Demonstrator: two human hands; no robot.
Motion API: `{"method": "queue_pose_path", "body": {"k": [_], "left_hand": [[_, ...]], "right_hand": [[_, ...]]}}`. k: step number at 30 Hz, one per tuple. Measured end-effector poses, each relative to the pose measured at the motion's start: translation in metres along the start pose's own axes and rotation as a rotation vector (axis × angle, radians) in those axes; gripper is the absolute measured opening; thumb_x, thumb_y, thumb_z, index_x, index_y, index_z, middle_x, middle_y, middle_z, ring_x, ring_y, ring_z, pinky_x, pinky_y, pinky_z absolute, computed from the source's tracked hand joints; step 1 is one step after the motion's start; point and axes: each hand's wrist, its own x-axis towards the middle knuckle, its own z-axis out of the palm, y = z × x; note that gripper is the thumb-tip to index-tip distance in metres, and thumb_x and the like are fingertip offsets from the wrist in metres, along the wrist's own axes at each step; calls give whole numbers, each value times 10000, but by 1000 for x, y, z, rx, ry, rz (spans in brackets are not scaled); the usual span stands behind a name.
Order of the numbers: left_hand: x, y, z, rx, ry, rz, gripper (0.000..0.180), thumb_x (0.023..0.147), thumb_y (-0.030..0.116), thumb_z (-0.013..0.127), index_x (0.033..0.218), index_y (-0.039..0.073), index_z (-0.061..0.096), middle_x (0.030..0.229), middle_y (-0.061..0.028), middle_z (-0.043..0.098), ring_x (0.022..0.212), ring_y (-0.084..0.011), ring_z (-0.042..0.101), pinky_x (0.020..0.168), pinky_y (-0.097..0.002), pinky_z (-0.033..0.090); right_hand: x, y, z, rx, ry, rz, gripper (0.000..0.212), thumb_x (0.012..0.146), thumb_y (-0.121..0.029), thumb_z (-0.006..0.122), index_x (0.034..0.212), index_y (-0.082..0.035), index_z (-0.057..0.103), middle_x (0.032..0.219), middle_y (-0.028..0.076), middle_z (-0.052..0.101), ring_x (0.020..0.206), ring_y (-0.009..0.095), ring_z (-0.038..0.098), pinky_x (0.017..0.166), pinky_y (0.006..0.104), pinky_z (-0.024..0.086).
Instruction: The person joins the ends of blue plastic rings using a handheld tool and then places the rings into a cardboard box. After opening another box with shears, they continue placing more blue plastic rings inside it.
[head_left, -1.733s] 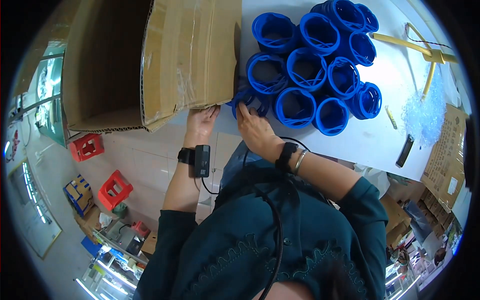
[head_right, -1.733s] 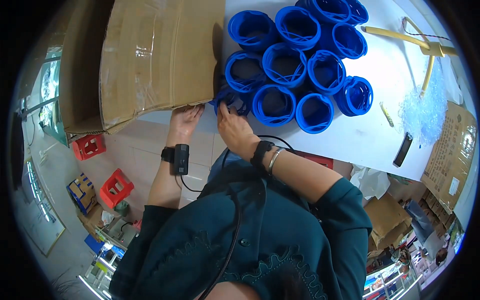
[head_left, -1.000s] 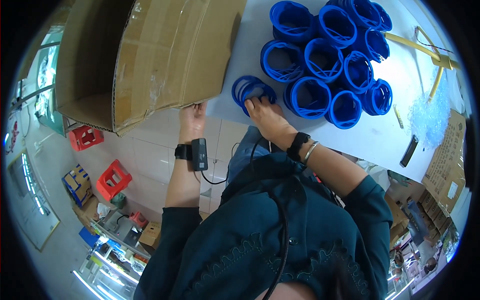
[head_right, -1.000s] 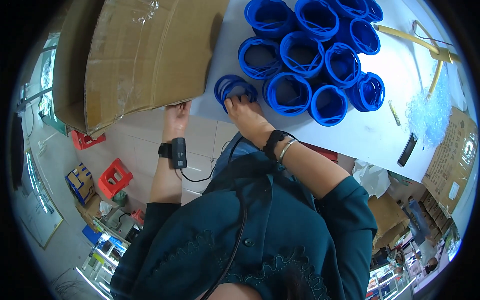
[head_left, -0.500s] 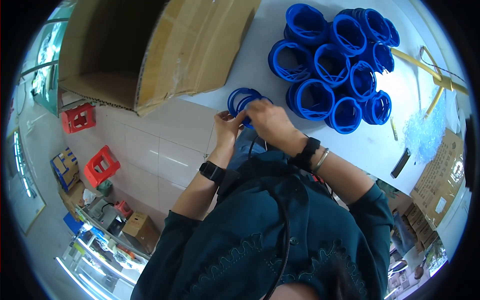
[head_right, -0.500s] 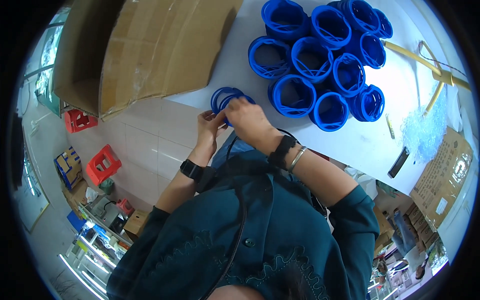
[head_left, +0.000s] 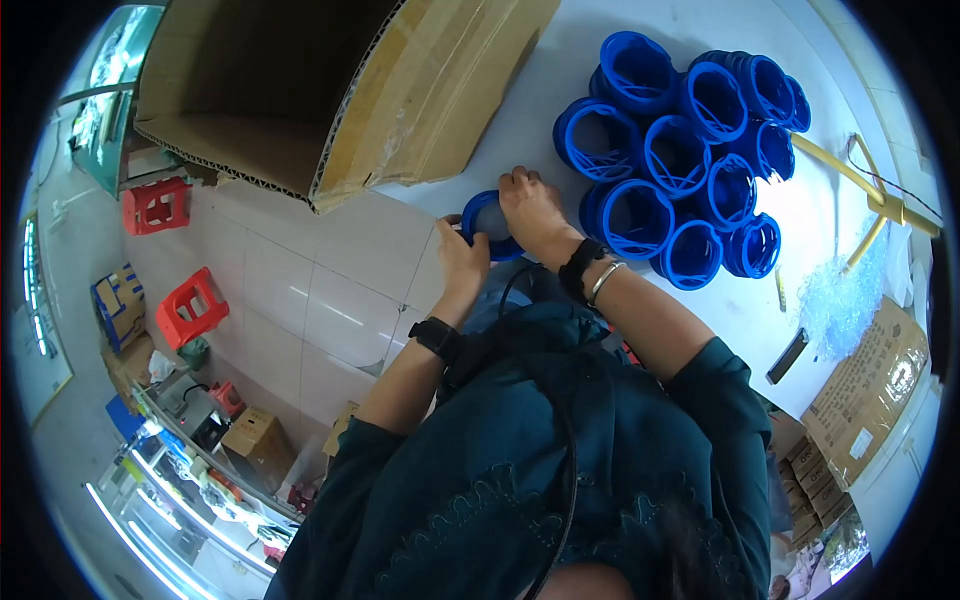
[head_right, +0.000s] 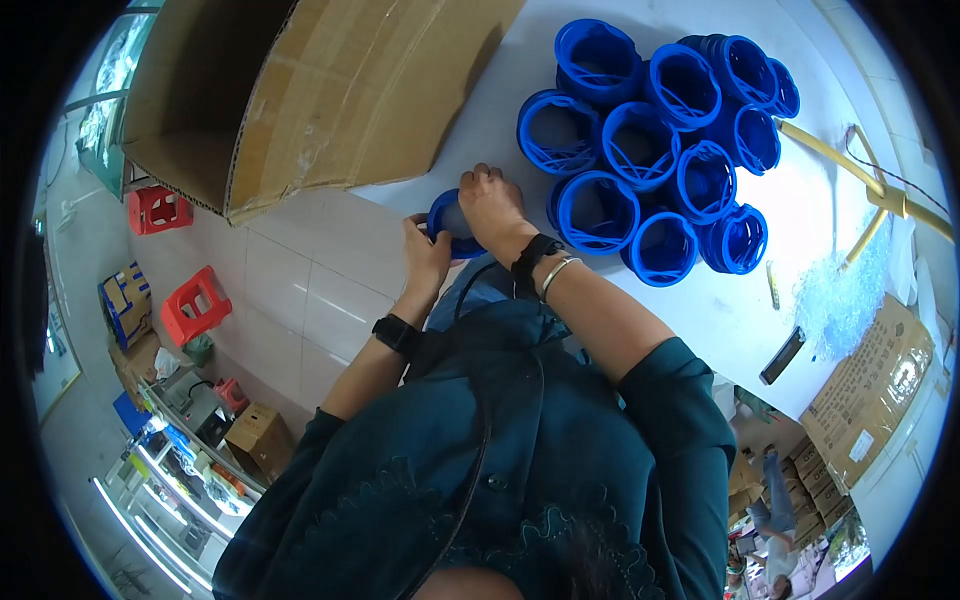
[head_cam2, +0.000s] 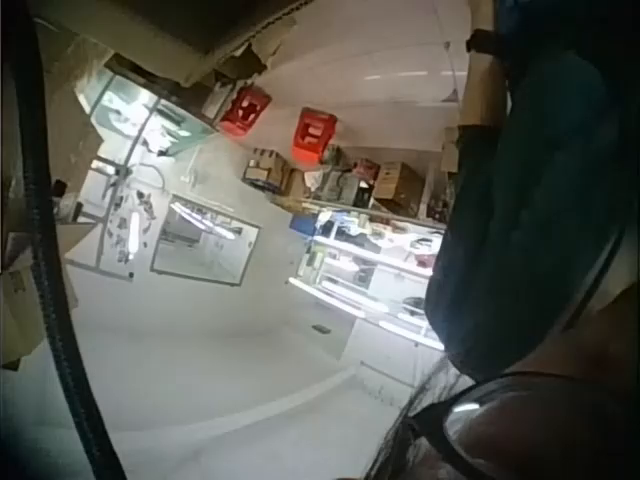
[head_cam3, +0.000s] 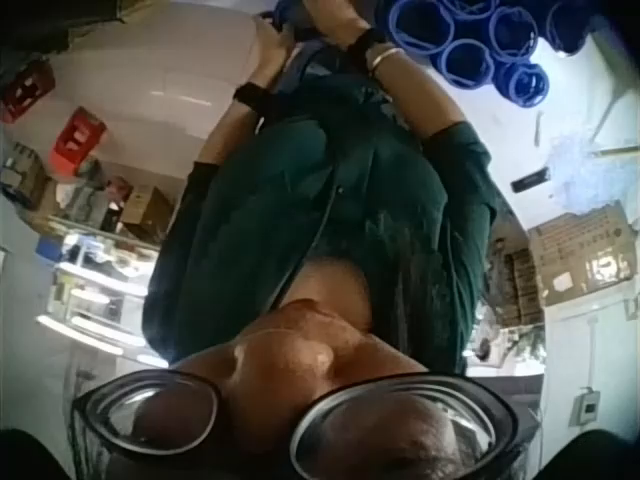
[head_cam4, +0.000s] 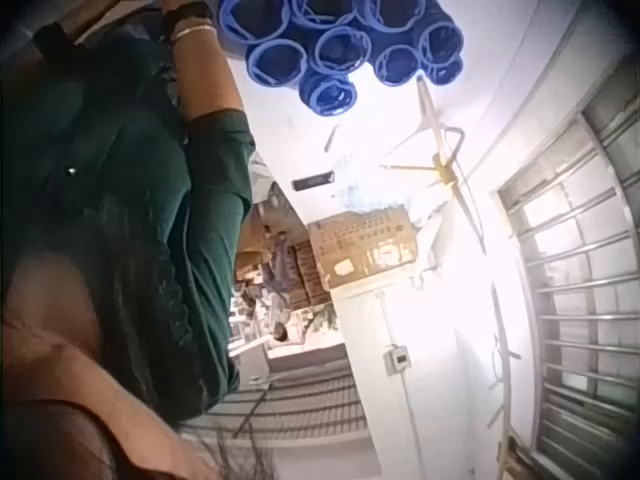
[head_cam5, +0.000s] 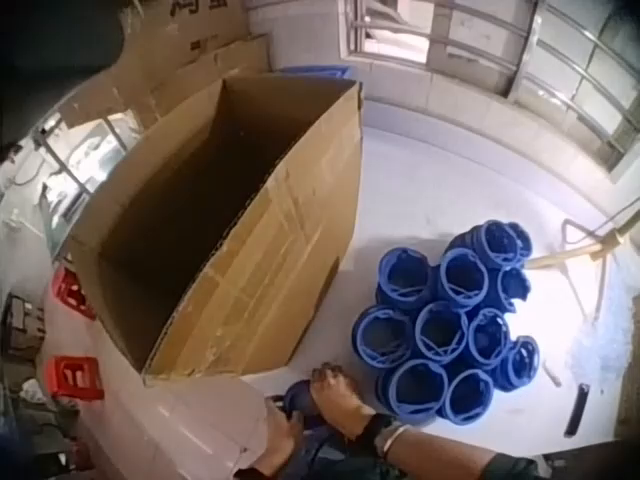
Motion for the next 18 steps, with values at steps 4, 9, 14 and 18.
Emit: {"method": "queue_pose_path", "body": {"k": [4,9,14,18], "left_hand": [[-4,7,0,123,109,40,443,764,98,622,1137,-17,412,859,-251,593,680,-435,615,652,-450,521],[0,1,-13,161,9,-60,246,789,97,593,988,-27,515,810,-264,624,743,-444,628,690,-463,504],[-30,55,-51,309,-75,296,142,800,65,565,902,-34,556,757,-263,619,734,-423,631,622,-436,488],[-71,134,-96,411,-120,346,142,799,52,577,912,-31,559,741,-265,607,714,-425,623,608,-433,480]], "right_hand": [[7,-7,0,80,-74,68,310,737,-90,641,1016,7,549,979,192,607,932,303,628,733,363,552],[5,-5,-10,267,-146,105,284,728,-81,602,977,45,549,969,244,626,924,379,627,761,424,534],[-18,-7,-50,399,-50,44,304,739,-96,578,982,80,524,899,264,634,847,418,634,733,444,530],[-38,-21,-149,501,-201,-48,289,748,-93,561,964,91,508,820,273,636,765,444,632,694,455,530]]}}
